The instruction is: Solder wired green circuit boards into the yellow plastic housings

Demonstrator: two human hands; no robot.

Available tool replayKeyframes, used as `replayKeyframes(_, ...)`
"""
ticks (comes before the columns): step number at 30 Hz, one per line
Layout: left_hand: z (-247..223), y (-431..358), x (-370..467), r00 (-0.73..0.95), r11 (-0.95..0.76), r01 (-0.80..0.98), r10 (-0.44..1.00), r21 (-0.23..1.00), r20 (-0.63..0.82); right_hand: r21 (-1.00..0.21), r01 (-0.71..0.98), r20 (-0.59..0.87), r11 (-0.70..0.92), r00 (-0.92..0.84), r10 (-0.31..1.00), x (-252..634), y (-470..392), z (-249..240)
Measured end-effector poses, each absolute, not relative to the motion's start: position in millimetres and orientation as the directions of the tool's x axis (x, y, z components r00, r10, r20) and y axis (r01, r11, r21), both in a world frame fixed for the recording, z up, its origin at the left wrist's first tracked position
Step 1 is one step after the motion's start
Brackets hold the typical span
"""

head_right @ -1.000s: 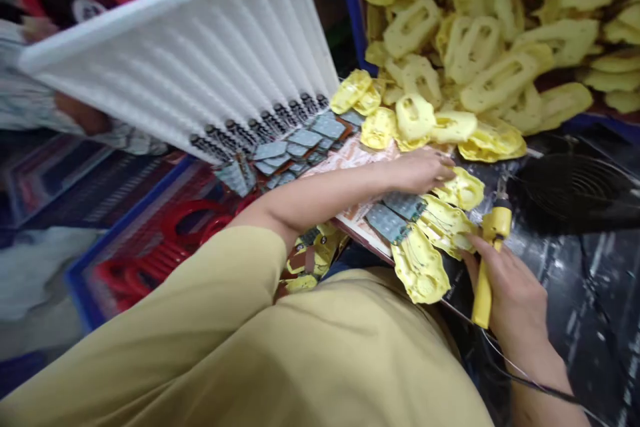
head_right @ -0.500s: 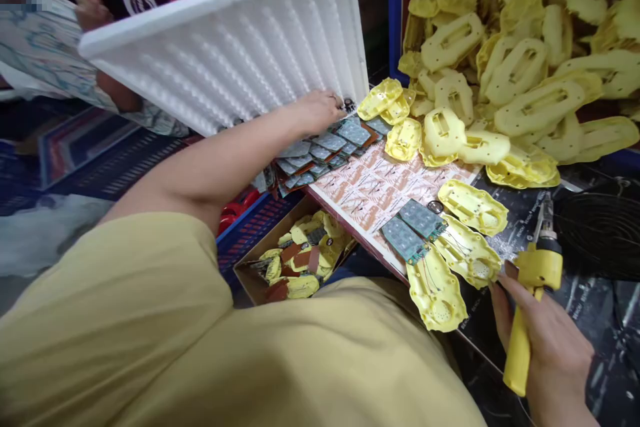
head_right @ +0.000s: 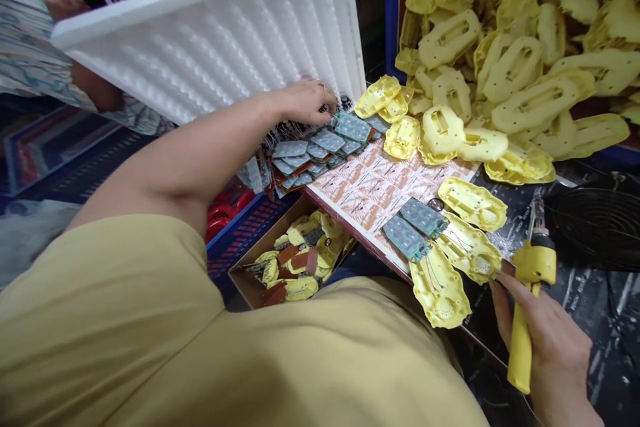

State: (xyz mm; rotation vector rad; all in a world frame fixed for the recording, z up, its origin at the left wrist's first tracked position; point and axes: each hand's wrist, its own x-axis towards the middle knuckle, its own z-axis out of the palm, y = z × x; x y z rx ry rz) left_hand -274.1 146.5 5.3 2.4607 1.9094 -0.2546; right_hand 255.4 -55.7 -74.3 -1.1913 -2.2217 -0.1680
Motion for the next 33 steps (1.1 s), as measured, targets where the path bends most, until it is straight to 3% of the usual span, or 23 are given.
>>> replayKeyframes(3, 14, 149, -280, 0.243, -0.232, 0.965, 0.966, 0.122, -0.085, -0.056, 0.791, 0.61, 0.609, -0.456, 0.648, 251, -56, -68)
replayKeyframes(8, 43, 127, -255, 0.175, -0.197, 0.705, 0.979, 0.681, 0.101, -0.1, 0.786, 0.634, 0.61, -0.423, 0.648, 246, -58, -70)
replayKeyframes(12, 40, 97, -189, 0.292, -0.186, 0.47, 0.955, 0.863, 0.047, -0.231, 0.718, 0.726, 0.657, -0.322, 0.607, 227, -55, -63)
replayKeyframes(15, 16, 72, -127, 0.475, -0.056, 0.267, 0.876, 0.962, -0.081, -0.306, 0.631, 0.75, 0.712, -0.301, 0.589, 210, -48, -52)
replayKeyframes(19, -16, 42, -70, 0.707, 0.244, 0.08, 0.67, 0.966, -0.227, -0.304, 0.572, 0.767, 0.762, -0.328, 0.552, 202, -42, -45)
replayKeyframes(21, -23, 36, -59, 0.764, 0.242, 0.094, 0.605, 0.966, -0.226, -0.284, 0.611, 0.766, 0.739, -0.318, 0.558, 205, -43, -44)
replayKeyframes(24, -21, 32, -60, 0.699, -0.097, 0.192, 0.712, 0.977, -0.066, -0.238, 0.657, 0.778, 0.715, -0.312, 0.545, 210, -46, -42)
replayKeyframes(27, -10, 27, -60, 0.646, -0.47, 0.325, 0.744, 0.821, 0.171, -0.197, 0.669, 0.776, 0.717, -0.34, 0.531, 210, -48, -37)
replayKeyframes(30, 0, 22, -50, 0.68, -0.605, 0.382, 0.696, 0.698, 0.232, -0.167, 0.692, 0.745, 0.702, -0.378, 0.549, 209, -48, -33)
replayKeyframes(33, 8, 24, -39, 0.723, -0.616, 0.369, 0.66, 0.696, 0.202, -0.121, 0.687, 0.728, 0.717, -0.429, 0.534, 210, -49, -33)
